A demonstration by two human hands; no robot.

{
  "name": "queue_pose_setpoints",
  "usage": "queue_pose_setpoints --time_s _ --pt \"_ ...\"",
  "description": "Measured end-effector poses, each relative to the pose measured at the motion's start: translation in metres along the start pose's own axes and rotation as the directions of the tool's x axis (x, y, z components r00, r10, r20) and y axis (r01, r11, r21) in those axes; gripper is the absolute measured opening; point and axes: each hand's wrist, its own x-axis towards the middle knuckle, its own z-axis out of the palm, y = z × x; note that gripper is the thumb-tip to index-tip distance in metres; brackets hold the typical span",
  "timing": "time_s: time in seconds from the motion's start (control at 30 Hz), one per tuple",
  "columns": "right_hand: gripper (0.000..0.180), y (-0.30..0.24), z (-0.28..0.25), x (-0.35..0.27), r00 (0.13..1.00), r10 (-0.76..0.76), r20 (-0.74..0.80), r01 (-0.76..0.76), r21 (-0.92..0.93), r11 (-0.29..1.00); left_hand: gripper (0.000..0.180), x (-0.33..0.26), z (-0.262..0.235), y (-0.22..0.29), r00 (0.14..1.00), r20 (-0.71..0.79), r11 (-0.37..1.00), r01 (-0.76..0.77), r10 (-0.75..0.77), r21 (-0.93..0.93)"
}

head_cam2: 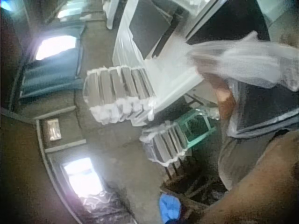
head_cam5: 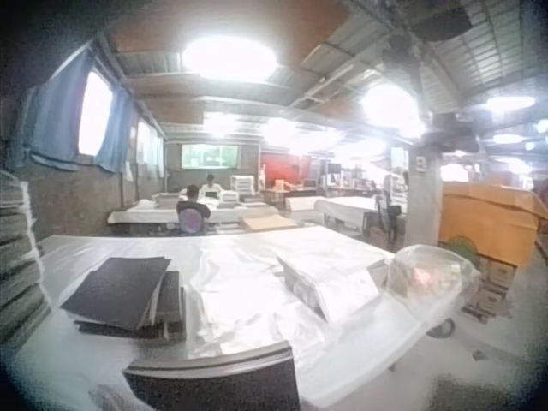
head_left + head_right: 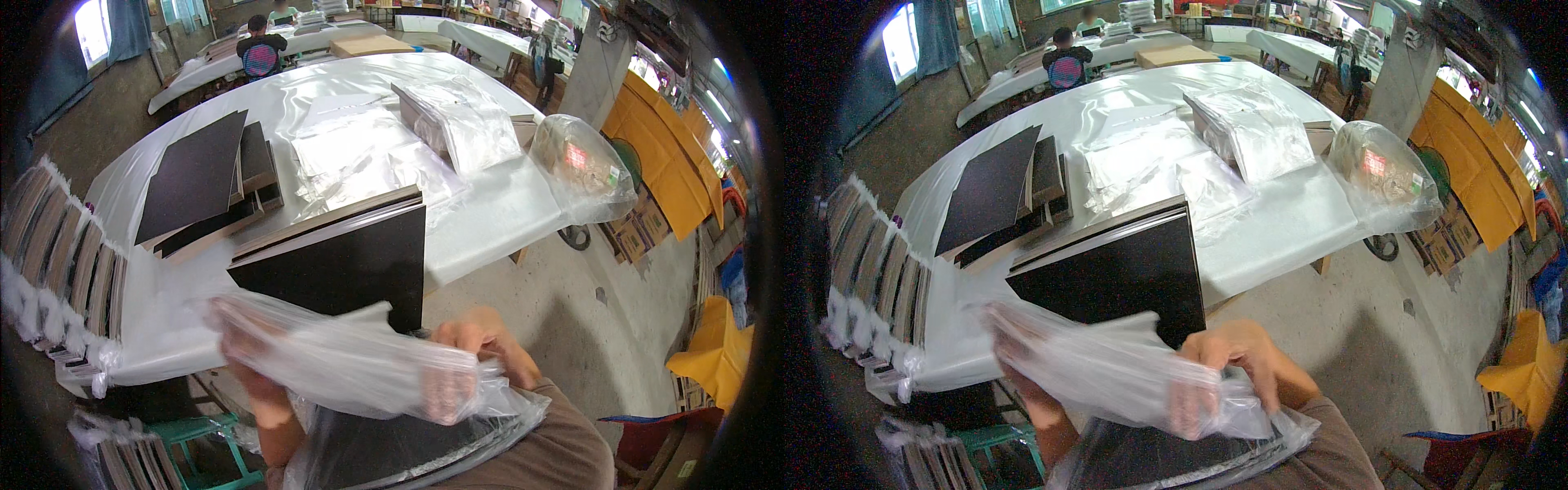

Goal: The person wraps individual black folders in clear plastic bags, pulling the bag over the folder and smoothing it down before moving the item to the side.

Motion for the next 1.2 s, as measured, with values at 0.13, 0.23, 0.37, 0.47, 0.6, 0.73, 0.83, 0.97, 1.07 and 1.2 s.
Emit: queue_pose_setpoints --time_s 0.13,0.23,0.37,0.47,0.6,0.73,0.83,0.97,1.07,1.2 --pt "0.045 -0.010 0.011 -0.006 0.944 0.278 -0.178 -0.281 0.012 0.960 0.034 -0.002 0.011 0.009 0.958 -0.088 0.954 -0.257 0.272 0.153" --pt "0.053 -0.011 0.014 -0.020 0.765 0.427 -0.482 -0.376 0.205 0.904 0.034 -0.024 0.020 -0.012 0.940 0.170 0.850 -0.340 0.296 0.403" --pt "0.063 -0.008 0.015 -0.049 0.531 0.478 -0.700 -0.120 0.496 0.860 0.034 -0.003 -0.008 0.018 0.957 -0.031 0.933 -0.273 0.288 0.234" --pt "0.080 0.006 0.024 -0.033 0.749 0.626 -0.217 -0.621 0.097 0.777 0.034 0.021 -0.024 0.038 0.945 -0.107 0.934 -0.280 0.309 0.224" --pt "0.083 -0.002 0.015 -0.016 0.740 0.608 -0.287 -0.606 0.108 0.788 0.035 0.003 -0.033 0.026 0.928 -0.010 0.841 -0.332 0.372 0.427" --pt "0.078 -0.001 0.019 -0.016 0.636 0.719 -0.279 -0.687 0.220 0.693 0.037 -0.004 -0.032 0.026 0.931 0.037 0.813 -0.336 0.363 0.475" --pt "0.069 0.007 0.016 -0.014 0.820 0.570 -0.048 -0.565 0.085 0.821 0.039 0.006 -0.039 0.036 0.921 -0.010 0.816 -0.340 0.390 0.468" --pt "0.068 -0.003 0.013 -0.010 0.806 0.572 -0.154 -0.567 0.076 0.820 0.041 0.001 -0.048 0.029 0.927 0.013 0.779 -0.322 0.374 0.537" --pt "0.067 -0.003 0.015 -0.013 0.821 0.554 -0.134 -0.560 -0.002 0.829 0.043 0.000 -0.057 0.024 0.943 0.052 0.761 -0.297 0.329 0.577" --pt "0.066 -0.028 0.002 -0.012 0.614 0.610 -0.501 -0.779 -0.259 0.571 0.046 0.020 -0.082 0.043 0.996 0.047 0.825 -0.088 0.074 0.559"
